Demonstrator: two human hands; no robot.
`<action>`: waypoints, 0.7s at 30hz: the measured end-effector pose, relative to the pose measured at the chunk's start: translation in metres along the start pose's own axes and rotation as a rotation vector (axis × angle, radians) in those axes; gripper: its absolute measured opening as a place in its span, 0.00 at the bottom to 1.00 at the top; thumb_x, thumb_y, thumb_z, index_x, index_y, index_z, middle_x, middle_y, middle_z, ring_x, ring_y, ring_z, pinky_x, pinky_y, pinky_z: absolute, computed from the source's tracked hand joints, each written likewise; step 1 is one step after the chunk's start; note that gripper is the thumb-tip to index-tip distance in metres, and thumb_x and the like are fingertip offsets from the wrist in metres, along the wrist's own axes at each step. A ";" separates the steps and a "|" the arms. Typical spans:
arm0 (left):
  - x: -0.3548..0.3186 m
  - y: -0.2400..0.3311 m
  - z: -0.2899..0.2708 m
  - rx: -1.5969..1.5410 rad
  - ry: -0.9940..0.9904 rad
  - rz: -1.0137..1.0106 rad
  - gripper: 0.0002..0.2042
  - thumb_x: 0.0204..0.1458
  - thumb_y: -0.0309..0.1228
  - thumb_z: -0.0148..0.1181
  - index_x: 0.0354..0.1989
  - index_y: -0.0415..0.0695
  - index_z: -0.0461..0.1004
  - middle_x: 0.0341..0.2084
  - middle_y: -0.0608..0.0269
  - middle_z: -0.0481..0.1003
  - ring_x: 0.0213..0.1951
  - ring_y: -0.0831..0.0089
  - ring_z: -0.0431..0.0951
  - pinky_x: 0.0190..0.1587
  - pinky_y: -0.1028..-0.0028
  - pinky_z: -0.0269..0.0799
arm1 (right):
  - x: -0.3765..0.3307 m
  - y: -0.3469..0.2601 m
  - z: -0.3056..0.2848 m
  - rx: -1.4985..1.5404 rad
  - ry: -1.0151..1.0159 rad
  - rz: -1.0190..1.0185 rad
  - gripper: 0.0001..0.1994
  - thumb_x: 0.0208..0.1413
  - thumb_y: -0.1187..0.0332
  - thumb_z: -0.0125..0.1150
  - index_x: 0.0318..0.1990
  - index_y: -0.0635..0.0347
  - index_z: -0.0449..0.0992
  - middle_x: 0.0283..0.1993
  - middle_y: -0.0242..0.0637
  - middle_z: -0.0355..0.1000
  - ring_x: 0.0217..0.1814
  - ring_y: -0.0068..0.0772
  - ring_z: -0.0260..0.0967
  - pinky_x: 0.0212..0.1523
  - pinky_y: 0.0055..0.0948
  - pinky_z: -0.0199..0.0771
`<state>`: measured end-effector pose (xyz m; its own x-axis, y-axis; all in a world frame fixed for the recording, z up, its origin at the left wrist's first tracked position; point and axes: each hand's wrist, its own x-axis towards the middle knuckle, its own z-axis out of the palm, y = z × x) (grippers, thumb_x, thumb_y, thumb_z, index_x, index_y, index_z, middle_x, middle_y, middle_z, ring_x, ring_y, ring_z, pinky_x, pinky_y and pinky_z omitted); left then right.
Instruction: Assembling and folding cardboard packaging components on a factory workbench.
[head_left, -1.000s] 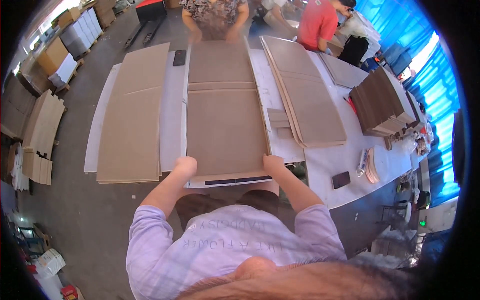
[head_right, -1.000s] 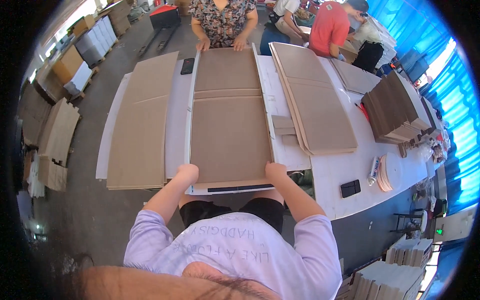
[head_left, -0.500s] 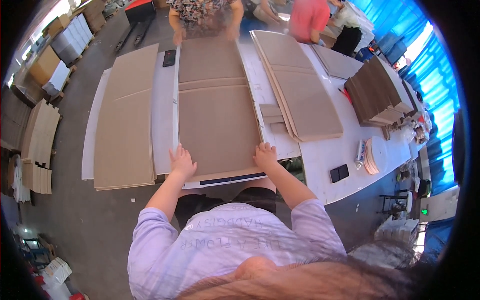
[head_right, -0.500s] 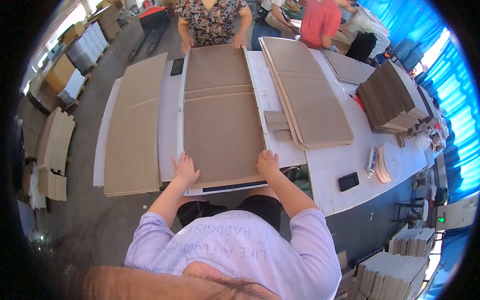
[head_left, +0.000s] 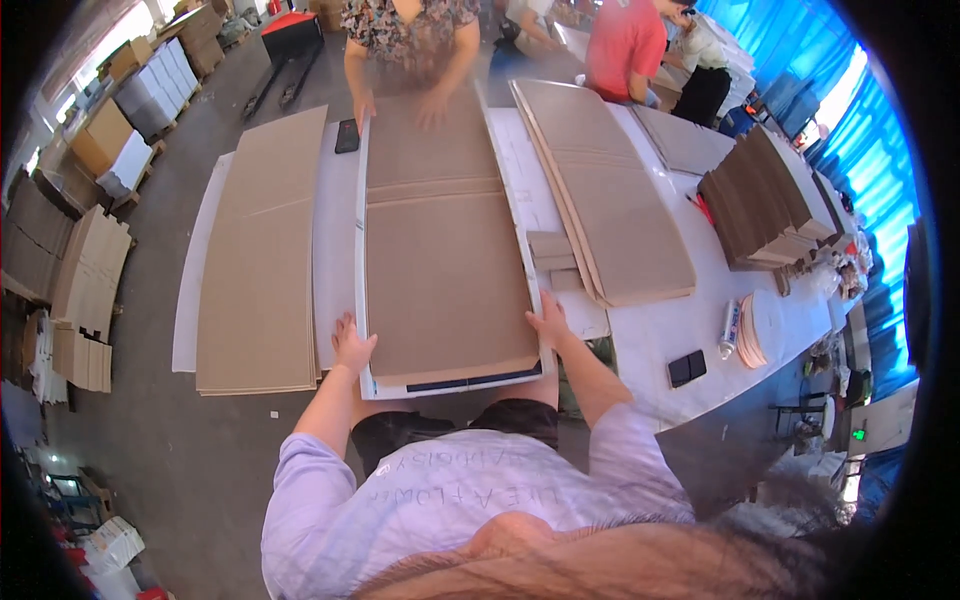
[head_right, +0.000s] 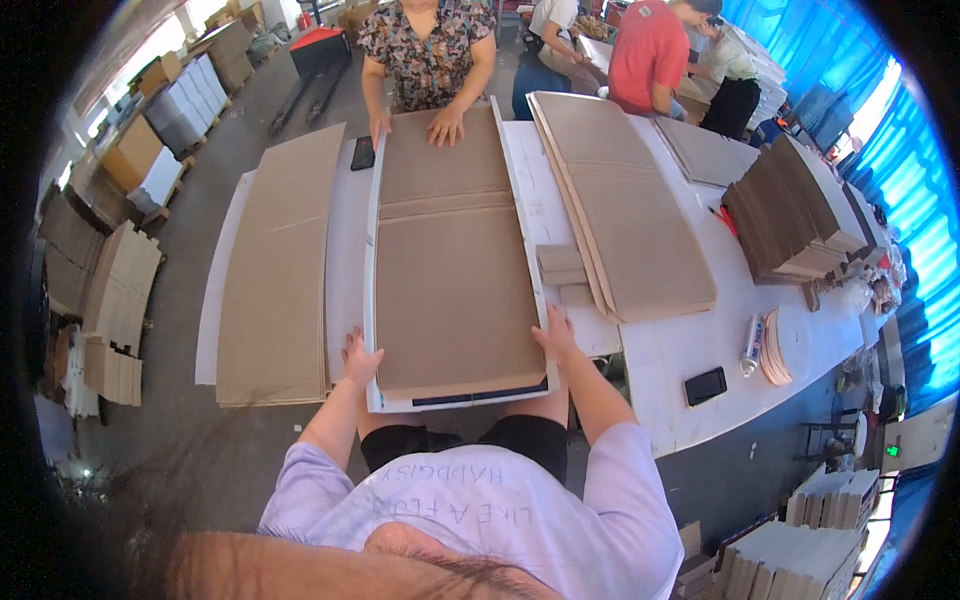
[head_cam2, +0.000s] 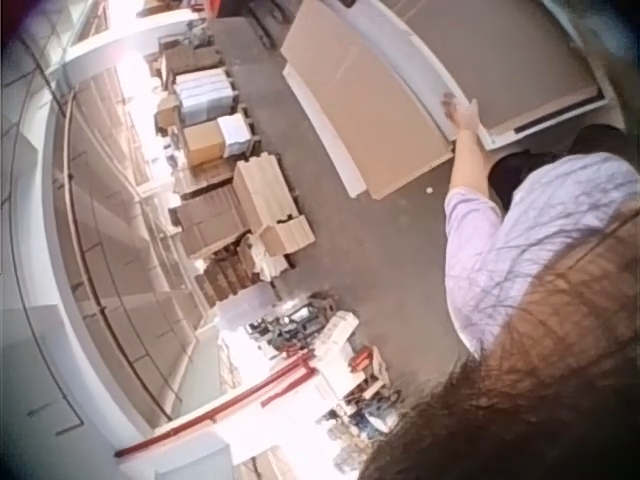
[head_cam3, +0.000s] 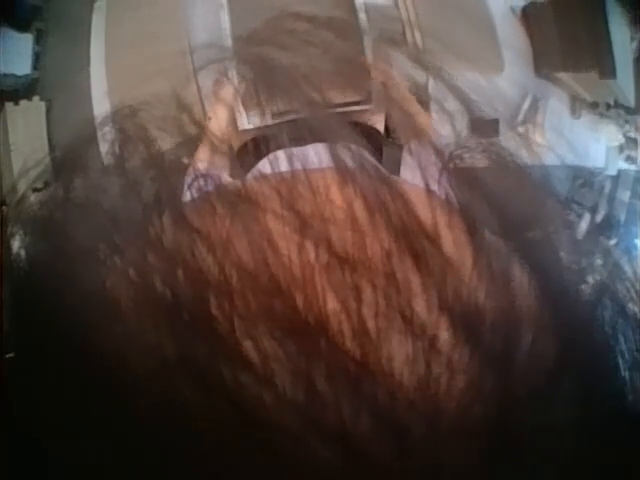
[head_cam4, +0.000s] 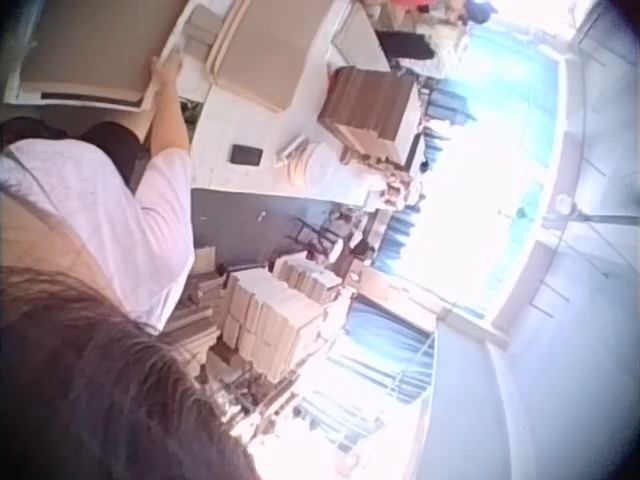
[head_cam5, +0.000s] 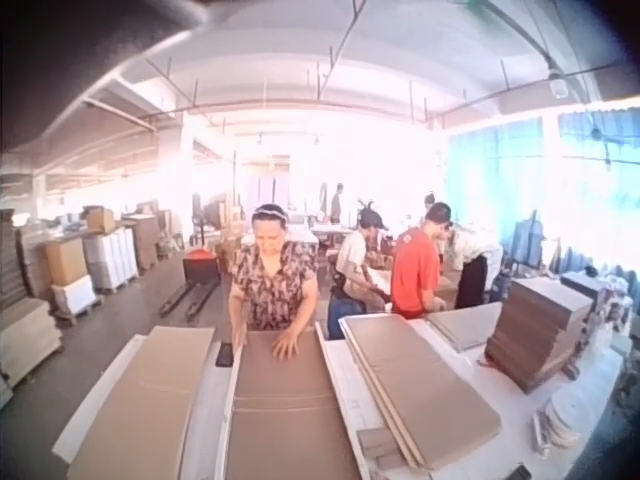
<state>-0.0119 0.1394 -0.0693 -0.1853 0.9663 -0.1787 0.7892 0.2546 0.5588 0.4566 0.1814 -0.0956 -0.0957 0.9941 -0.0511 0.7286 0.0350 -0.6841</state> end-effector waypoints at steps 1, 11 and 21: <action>0.006 -0.004 0.004 -0.003 0.006 0.002 0.40 0.48 0.37 0.60 0.67 0.39 0.46 0.67 0.50 0.50 0.69 0.53 0.42 0.68 0.50 0.32 | -0.004 -0.002 0.003 0.021 -0.001 0.022 0.38 0.51 0.57 0.58 0.68 0.57 0.49 0.69 0.47 0.51 0.74 0.46 0.40 0.68 0.51 0.39; -0.005 0.004 0.034 -0.171 0.108 0.226 0.37 0.49 0.31 0.57 0.67 0.37 0.47 0.64 0.39 0.49 0.67 0.48 0.49 0.67 0.59 0.44 | -0.013 -0.013 0.000 0.106 -0.006 0.067 0.37 0.51 0.61 0.57 0.68 0.56 0.49 0.71 0.46 0.48 0.75 0.40 0.37 0.70 0.48 0.28; -0.016 0.059 0.033 0.363 0.178 0.160 0.36 0.54 0.43 0.51 0.67 0.39 0.46 0.66 0.37 0.43 0.63 0.45 0.54 0.64 0.58 0.51 | -0.014 -0.027 0.004 0.093 0.003 0.074 0.37 0.54 0.61 0.55 0.69 0.57 0.46 0.71 0.45 0.47 0.76 0.38 0.36 0.70 0.50 0.25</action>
<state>0.0568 0.1372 -0.0603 -0.1172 0.9920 0.0475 0.9650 0.1024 0.2414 0.4353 0.1657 -0.0791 -0.0425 0.9939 -0.1019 0.6672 -0.0477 -0.7434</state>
